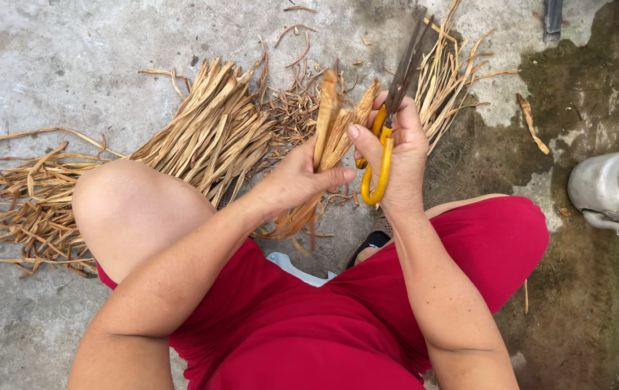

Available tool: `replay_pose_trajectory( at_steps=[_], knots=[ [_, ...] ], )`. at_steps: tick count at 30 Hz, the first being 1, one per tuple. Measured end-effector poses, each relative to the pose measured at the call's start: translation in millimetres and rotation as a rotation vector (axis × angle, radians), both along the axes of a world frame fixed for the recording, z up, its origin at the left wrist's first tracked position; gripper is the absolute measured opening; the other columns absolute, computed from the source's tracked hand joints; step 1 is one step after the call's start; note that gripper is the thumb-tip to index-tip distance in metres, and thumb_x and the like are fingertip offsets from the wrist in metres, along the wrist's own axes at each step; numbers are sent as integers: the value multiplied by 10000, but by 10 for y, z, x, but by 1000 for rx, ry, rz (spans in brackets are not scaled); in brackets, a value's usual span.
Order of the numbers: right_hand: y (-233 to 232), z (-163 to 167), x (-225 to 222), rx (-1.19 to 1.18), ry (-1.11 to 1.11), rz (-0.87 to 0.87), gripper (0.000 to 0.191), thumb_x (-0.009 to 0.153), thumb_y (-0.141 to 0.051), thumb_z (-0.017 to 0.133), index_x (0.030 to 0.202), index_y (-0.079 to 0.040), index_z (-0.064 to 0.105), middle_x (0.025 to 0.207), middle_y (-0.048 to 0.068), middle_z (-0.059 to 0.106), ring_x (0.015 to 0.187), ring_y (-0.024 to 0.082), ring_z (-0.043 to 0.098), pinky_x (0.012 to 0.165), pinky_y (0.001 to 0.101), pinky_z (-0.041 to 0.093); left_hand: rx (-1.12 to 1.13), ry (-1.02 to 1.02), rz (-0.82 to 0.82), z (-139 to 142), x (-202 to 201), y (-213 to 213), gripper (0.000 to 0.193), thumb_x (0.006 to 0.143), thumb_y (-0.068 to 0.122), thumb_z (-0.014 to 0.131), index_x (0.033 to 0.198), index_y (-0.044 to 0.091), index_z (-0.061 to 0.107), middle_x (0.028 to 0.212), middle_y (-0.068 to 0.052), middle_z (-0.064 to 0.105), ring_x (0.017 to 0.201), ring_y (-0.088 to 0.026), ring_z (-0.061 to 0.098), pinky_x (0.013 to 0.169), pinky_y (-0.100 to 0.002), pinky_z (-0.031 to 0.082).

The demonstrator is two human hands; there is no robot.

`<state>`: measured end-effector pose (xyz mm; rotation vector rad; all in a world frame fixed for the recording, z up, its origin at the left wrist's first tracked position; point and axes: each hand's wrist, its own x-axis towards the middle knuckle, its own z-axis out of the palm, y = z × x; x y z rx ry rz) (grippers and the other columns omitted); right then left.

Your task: The person sits on the concrete ground and trims dried palm leaf strips with yellow-handled scissors, cutting off dark, damaged edge portions. They gather and sort the trimmed strips into piles on the ground, setting discarded trimmings aside as they work through the bundle.

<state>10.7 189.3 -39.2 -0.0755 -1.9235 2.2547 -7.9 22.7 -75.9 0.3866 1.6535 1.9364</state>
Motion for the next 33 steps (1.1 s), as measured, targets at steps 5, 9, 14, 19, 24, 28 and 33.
replay_pose_trajectory(
  at_steps=[5, 9, 14, 19, 24, 28, 33],
  knots=[
    [57, 19, 34, -90, -33, 53, 348, 949, 8, 757, 1239, -59, 578, 921, 29, 638, 698, 85, 593, 600, 224, 506, 197, -251, 75, -62, -86, -175, 514, 915, 322, 769, 1321, 38, 633, 964, 2, 660, 849, -78, 621, 752, -262, 574],
    [52, 11, 45, 14, 2, 46, 341, 967, -11, 766, 1242, -55, 570, 960, 11, 628, 731, 78, 590, 619, 217, 503, 131, -172, 146, -33, -84, -146, 345, 884, 217, 812, 1151, 23, 710, 968, 2, 719, 879, -67, 660, 780, -235, 563],
    [16, -14, 42, 23, -15, -12, 483, 946, -121, 796, 1339, -69, 520, 1021, 2, 599, 830, 73, 579, 677, 222, 512, 194, -178, 229, 8, -65, -95, 212, 947, 168, 769, 1115, 45, 730, 936, 20, 694, 829, -61, 607, 720, -231, 512],
    [-31, -61, 53, 239, 4, 106, 678, 917, -291, 826, 1439, -84, 446, 1135, 27, 634, 1012, 105, 604, 919, 268, 548, 334, -138, 348, 0, -138, -111, 167, 981, 130, 747, 1119, 49, 700, 986, 16, 687, 904, -63, 624, 798, -234, 527],
    [-77, -109, 101, 421, -37, 186, 740, 873, -321, 858, 1450, -79, 463, 1140, 43, 638, 958, 110, 576, 895, 282, 536, 337, -167, 445, -19, -198, -115, 185, 965, 119, 744, 1126, 49, 686, 991, 11, 694, 897, -65, 636, 792, -243, 538],
    [-54, -117, 124, 505, -64, 154, 721, 862, -319, 862, 1437, -92, 489, 1092, 33, 645, 894, 105, 581, 832, 269, 538, 332, -133, 431, -26, -180, -95, 173, 972, 111, 744, 1120, 39, 691, 984, 1, 696, 886, -71, 638, 787, -245, 543],
    [-43, -126, 86, 384, -99, 136, 652, 915, -308, 828, 1432, -90, 497, 1058, 24, 651, 917, 83, 618, 835, 240, 546, 324, -95, 467, 19, -165, -129, 175, 980, 118, 734, 1131, 40, 693, 996, 1, 704, 892, -68, 642, 792, -238, 544]
  ],
)
